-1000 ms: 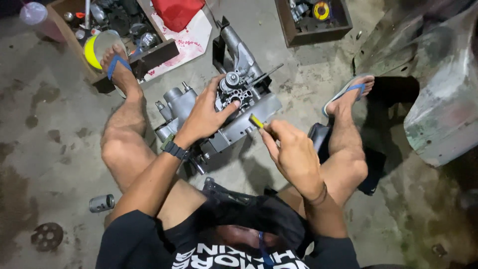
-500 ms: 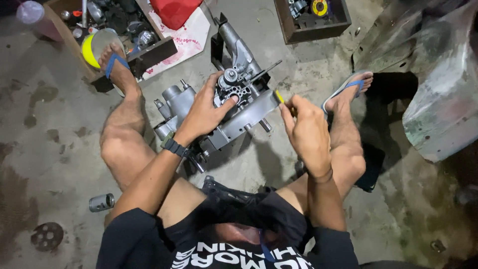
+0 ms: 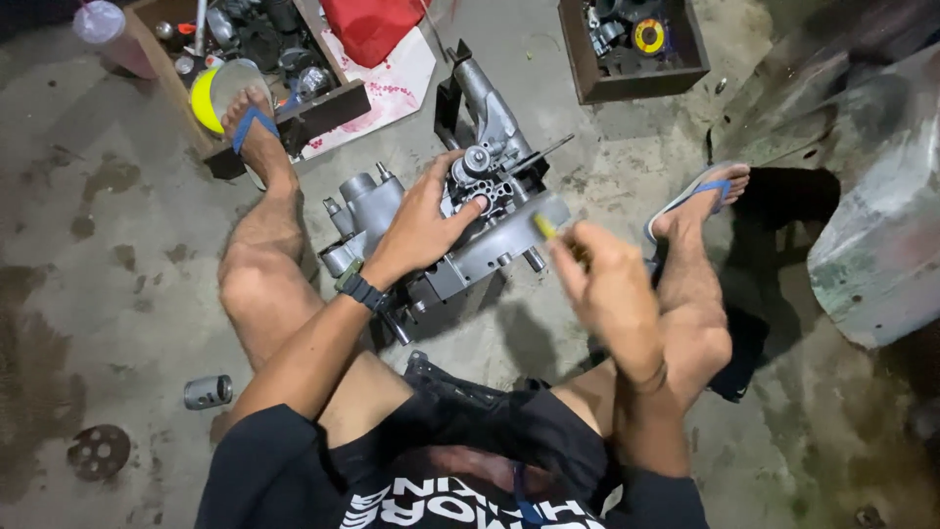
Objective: Cleaning a motorcycle engine casing using a small tool to remove dirt and debris from its internal surfaces.
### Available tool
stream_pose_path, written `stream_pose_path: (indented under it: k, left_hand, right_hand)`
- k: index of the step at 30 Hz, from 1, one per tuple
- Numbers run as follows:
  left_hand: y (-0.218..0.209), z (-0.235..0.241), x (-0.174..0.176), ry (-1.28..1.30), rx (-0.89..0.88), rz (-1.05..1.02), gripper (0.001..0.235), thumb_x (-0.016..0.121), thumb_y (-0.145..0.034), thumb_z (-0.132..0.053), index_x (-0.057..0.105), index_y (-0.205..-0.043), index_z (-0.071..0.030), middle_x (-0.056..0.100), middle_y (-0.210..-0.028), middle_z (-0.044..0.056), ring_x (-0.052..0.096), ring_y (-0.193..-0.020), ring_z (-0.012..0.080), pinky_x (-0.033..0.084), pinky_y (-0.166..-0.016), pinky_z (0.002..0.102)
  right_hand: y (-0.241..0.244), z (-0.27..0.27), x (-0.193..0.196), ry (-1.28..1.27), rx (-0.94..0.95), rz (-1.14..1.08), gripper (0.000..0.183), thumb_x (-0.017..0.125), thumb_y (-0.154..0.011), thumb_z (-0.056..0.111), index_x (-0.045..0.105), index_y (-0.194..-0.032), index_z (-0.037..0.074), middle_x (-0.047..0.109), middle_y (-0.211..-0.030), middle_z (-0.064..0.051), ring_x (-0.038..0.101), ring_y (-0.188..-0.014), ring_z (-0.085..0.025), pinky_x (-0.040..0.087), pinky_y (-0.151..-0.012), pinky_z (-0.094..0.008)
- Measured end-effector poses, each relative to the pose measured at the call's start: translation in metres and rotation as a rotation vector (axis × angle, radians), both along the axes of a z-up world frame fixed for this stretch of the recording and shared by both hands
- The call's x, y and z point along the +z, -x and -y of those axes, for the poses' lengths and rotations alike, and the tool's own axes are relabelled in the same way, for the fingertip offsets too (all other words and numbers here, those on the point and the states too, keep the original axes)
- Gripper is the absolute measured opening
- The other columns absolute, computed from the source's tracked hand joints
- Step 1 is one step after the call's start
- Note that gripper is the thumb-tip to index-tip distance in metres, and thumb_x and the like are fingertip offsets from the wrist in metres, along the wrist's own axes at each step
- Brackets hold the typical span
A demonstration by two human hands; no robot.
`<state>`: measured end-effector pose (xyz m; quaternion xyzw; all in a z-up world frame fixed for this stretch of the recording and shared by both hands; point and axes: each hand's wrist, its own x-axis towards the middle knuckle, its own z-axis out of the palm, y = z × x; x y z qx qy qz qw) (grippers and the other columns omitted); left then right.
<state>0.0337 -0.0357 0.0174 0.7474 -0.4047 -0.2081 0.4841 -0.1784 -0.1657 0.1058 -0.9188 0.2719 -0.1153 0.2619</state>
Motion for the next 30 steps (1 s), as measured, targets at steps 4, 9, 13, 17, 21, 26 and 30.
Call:
stream_pose_path:
  k: [4, 9, 13, 17, 21, 26, 30]
  left_hand:
    - [0.0, 0.0, 0.0, 0.006, -0.007, 0.002, 0.063, 0.07, -0.092, -0.036, 0.046, -0.145, -0.01, 0.06, -0.133, 0.024, 0.055, -0.13, 0.0458, 0.039, -0.11, 0.06]
    - [-0.001, 0.001, 0.001, -0.013, -0.008, -0.016, 0.064, 0.071, -0.091, -0.036, 0.046, -0.145, -0.011, 0.061, -0.133, 0.025, 0.055, -0.129, 0.0462, 0.039, -0.11, 0.059]
    - [0.0, 0.0, 0.001, -0.003, -0.01, -0.012, 0.064, 0.07, -0.091, -0.034, 0.046, -0.145, -0.01, 0.061, -0.134, 0.024, 0.055, -0.13, 0.0458, 0.039, -0.111, 0.058]
    - [-0.002, 0.002, 0.002, -0.006, 0.002, -0.004, 0.064, 0.071, -0.091, -0.033, 0.046, -0.145, -0.008, 0.061, -0.134, 0.025, 0.055, -0.13, 0.0457, 0.039, -0.11, 0.059]
    - [0.0, 0.0, 0.001, 0.026, -0.007, 0.007, 0.062, 0.071, -0.092, -0.029, 0.046, -0.143, -0.004, 0.06, -0.133, 0.03, 0.055, -0.127, 0.0506, 0.04, -0.108, 0.062]
    - [0.001, 0.0, 0.009, 0.025, -0.009, -0.029, 0.063, 0.072, -0.092, -0.027, 0.046, -0.144, -0.005, 0.059, -0.132, 0.03, 0.054, -0.127, 0.0524, 0.039, -0.109, 0.062]
    - [0.001, 0.001, 0.006, 0.024, -0.009, -0.045, 0.062, 0.071, -0.093, -0.027, 0.046, -0.145, -0.007, 0.058, -0.133, 0.03, 0.053, -0.128, 0.052, 0.038, -0.11, 0.061]
  right_hand:
    - [0.002, 0.013, -0.006, 0.031, -0.09, 0.008, 0.016, 0.067, -0.101, 0.023, 0.068, -0.095, 0.008, 0.07, -0.079, -0.018, 0.07, -0.079, -0.04, 0.054, -0.067, -0.051]
    - [0.005, 0.001, 0.004, -0.01, 0.028, -0.057, 0.015, 0.068, -0.097, 0.027, 0.07, -0.096, 0.012, 0.076, -0.087, -0.016, 0.073, -0.088, -0.039, 0.058, -0.072, -0.051]
    - [0.005, 0.011, 0.001, 0.002, -0.066, 0.014, 0.016, 0.067, -0.101, 0.023, 0.068, -0.096, 0.008, 0.076, -0.092, -0.016, 0.072, -0.089, -0.04, 0.057, -0.074, -0.048]
    - [0.007, 0.0, 0.006, -0.042, 0.037, -0.084, 0.015, 0.067, -0.097, 0.026, 0.068, -0.095, 0.011, 0.075, -0.088, -0.017, 0.072, -0.088, -0.041, 0.057, -0.073, -0.052]
    - [0.004, 0.028, -0.007, 0.004, -0.06, -0.018, 0.018, 0.066, -0.102, 0.025, 0.068, -0.097, 0.008, 0.072, -0.084, -0.019, 0.071, -0.082, -0.04, 0.055, -0.074, -0.051]
    - [0.009, 0.003, -0.003, 0.016, 0.018, -0.051, 0.013, 0.066, -0.098, 0.026, 0.068, -0.093, 0.014, 0.073, -0.081, -0.013, 0.073, -0.084, -0.036, 0.056, -0.073, -0.049]
    - [0.002, 0.028, -0.014, 0.012, -0.112, -0.026, 0.016, 0.066, -0.102, 0.025, 0.068, -0.095, 0.011, 0.072, -0.082, -0.014, 0.071, -0.081, -0.038, 0.056, -0.07, -0.049]
